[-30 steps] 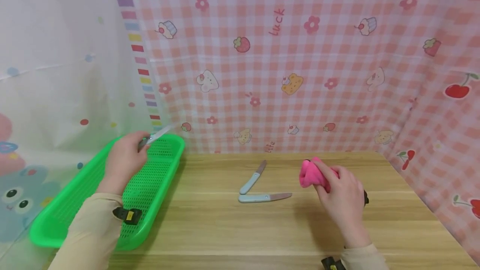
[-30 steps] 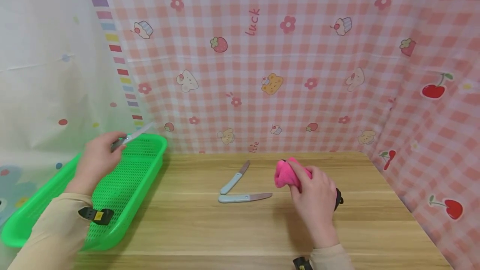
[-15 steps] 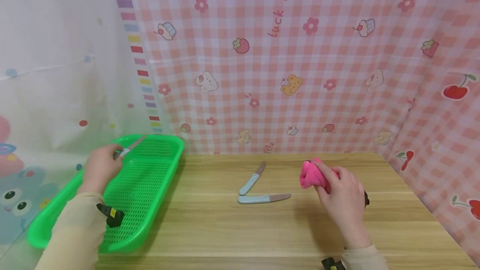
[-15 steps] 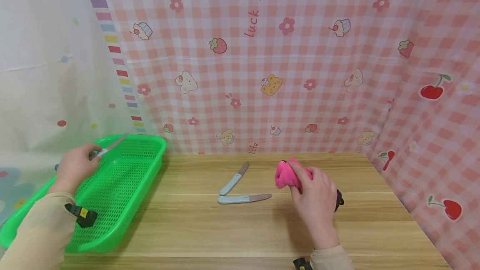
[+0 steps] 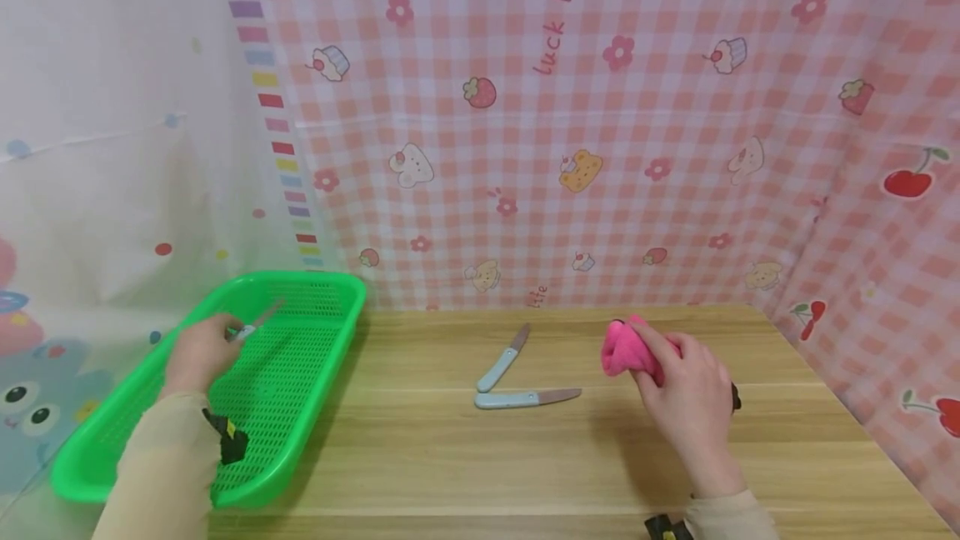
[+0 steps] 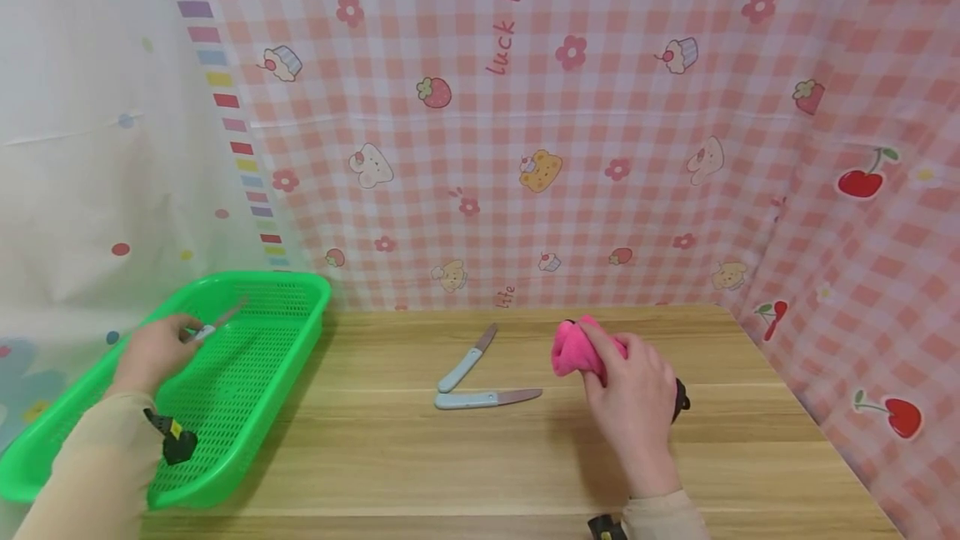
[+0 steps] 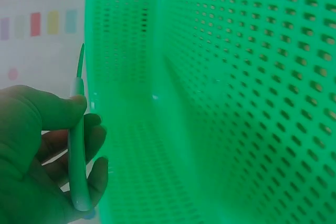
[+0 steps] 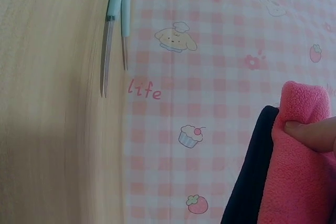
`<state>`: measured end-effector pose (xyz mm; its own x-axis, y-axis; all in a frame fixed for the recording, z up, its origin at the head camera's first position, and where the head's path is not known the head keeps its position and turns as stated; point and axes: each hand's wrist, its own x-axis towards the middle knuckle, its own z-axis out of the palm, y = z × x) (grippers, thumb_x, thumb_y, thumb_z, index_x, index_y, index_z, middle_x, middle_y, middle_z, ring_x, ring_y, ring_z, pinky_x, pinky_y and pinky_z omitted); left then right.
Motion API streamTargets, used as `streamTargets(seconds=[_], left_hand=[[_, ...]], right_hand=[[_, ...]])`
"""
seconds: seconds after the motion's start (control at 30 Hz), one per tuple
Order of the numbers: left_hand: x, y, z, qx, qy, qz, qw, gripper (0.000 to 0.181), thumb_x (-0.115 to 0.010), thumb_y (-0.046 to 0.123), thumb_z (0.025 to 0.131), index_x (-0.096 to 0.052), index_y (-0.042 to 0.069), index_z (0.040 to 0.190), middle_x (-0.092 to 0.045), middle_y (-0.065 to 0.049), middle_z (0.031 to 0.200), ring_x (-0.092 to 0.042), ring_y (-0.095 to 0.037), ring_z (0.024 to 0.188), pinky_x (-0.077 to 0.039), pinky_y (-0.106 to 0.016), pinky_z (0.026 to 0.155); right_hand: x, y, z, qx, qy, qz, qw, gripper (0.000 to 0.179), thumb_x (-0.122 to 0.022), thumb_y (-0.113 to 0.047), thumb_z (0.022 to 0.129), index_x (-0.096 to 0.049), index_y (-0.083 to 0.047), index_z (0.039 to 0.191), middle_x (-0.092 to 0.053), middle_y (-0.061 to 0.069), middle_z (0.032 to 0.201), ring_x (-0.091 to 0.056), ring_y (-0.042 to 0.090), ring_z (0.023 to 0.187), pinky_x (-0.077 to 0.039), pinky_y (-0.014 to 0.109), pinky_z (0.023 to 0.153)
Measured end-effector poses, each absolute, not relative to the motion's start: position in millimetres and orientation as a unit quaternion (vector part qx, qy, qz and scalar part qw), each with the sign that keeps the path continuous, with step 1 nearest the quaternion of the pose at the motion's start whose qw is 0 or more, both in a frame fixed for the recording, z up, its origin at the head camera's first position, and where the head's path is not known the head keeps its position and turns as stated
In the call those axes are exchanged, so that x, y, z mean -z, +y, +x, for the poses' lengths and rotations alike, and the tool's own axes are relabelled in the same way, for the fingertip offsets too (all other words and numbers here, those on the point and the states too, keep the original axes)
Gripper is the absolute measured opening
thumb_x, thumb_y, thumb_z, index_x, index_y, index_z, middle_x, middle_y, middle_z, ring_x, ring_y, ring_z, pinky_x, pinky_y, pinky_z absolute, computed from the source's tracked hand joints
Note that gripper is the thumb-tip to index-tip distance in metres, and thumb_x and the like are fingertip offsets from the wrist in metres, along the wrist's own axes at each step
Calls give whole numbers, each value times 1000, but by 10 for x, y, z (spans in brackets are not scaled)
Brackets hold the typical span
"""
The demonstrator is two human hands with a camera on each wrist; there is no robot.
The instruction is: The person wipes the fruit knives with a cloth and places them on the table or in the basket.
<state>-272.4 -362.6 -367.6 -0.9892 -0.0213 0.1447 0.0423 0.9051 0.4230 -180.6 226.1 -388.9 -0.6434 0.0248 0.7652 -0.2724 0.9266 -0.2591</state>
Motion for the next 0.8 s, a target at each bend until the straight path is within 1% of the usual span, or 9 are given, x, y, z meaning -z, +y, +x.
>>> streamTargets(seconds=[0.1,0.3,0.57,0.67,0.8], left_hand=[[3735,-3652,-2736,221,-974,0,60,33,-55,4,93,-54,-15,120,-62,-33,103,-59,-43,85,-49,-52,67],[3828,-3703,-2732,196,-979,-6,57,30,-57,3,91,-57,-15,114,-62,-32,100,-58,-49,89,-48,-59,72],[3874,-3738,-2717,189,-982,-6,20,32,-58,8,93,-57,-15,114,-58,-38,111,-53,-58,102,-46,-64,80],[3892,-3741,-2714,189,-982,-10,4,32,-59,11,93,-58,-15,113,-57,-38,112,-51,-59,103,-46,-65,82],[3911,-3745,-2698,192,-981,-11,-17,37,-62,18,95,-59,-15,112,-57,-38,112,-51,-59,103,-46,-65,82]], right_hand=[[3890,2262,-1806,-178,-889,68,416,59,-87,-3,68,-69,-16,123,-62,21,98,-58,40,84,-43,58,74],[3891,2256,-1807,-177,-887,82,418,59,-87,-3,68,-68,-15,123,-61,20,96,-58,39,81,-43,58,73],[3890,2246,-1811,-181,-889,77,414,59,-87,-4,68,-68,-15,123,-62,20,97,-58,39,83,-43,59,74],[3890,2248,-1811,-180,-890,78,413,59,-87,-4,68,-68,-15,123,-62,21,98,-58,40,83,-43,59,74],[3892,2256,-1813,-181,-889,79,413,60,-87,-4,67,-68,-15,123,-62,21,97,-58,40,83,-43,59,73]])
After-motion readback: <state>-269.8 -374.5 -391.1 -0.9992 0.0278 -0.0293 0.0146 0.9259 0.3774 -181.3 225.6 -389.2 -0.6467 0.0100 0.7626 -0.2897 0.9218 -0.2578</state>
